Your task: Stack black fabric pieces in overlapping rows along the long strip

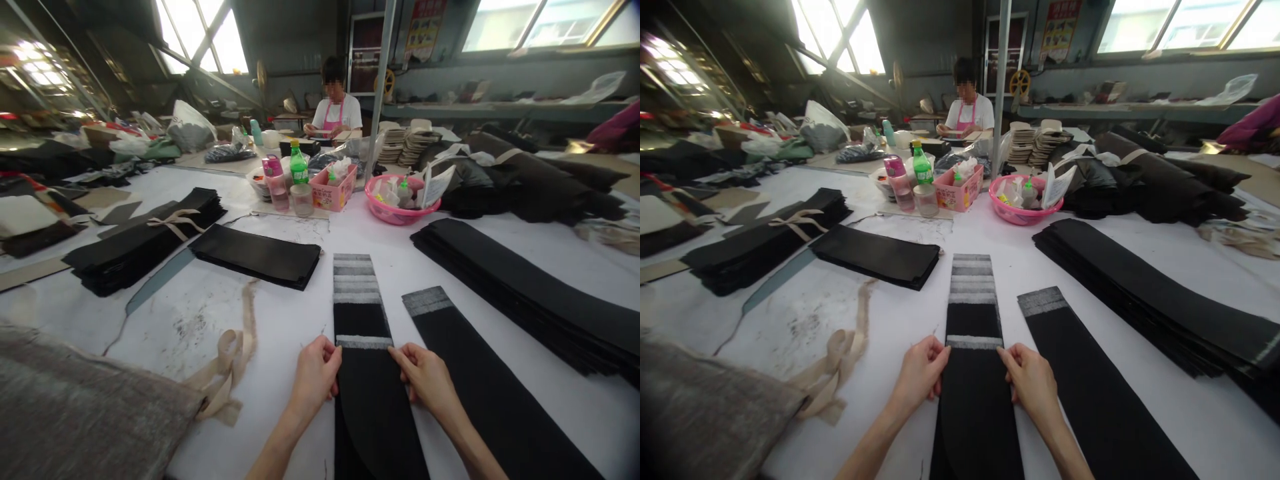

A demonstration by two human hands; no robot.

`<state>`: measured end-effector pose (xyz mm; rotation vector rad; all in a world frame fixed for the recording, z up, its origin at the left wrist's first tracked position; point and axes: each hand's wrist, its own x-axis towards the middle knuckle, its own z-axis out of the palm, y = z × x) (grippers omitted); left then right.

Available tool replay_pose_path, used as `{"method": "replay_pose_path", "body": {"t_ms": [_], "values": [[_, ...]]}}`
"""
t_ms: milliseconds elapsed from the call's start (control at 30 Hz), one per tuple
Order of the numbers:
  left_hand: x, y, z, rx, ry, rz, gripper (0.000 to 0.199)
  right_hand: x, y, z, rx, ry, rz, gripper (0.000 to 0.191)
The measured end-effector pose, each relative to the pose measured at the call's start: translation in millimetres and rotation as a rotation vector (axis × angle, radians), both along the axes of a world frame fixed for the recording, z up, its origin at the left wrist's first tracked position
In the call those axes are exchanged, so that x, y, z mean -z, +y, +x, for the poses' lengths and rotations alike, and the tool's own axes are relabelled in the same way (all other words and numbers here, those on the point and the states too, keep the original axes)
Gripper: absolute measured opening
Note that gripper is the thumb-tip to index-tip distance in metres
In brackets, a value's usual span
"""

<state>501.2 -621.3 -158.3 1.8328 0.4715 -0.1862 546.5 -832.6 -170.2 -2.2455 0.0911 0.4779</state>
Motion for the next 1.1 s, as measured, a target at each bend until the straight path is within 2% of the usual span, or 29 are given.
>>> {"method": "replay_pose_path", "body": {"t_ms": [433, 800, 1100], "values": [[-3.6, -2.6, 3.6, -0.018, 0.039, 0.038, 0.022, -1.3, 1.3, -0.4, -0.002, -0.009, -0.063, 0.042], [2.5, -3.1, 6.6, 0.024, 0.039, 0.157, 0.023, -5.6, 2.3, -2.8, 0.013, -0.014, -0.097, 0.039], [7.6, -2.3, 5.5, 0.038, 0.016, 0.159, 0.025, -9.1, 3.7, -0.9, 0.019, -0.004, -0.107, 0.039]]}}
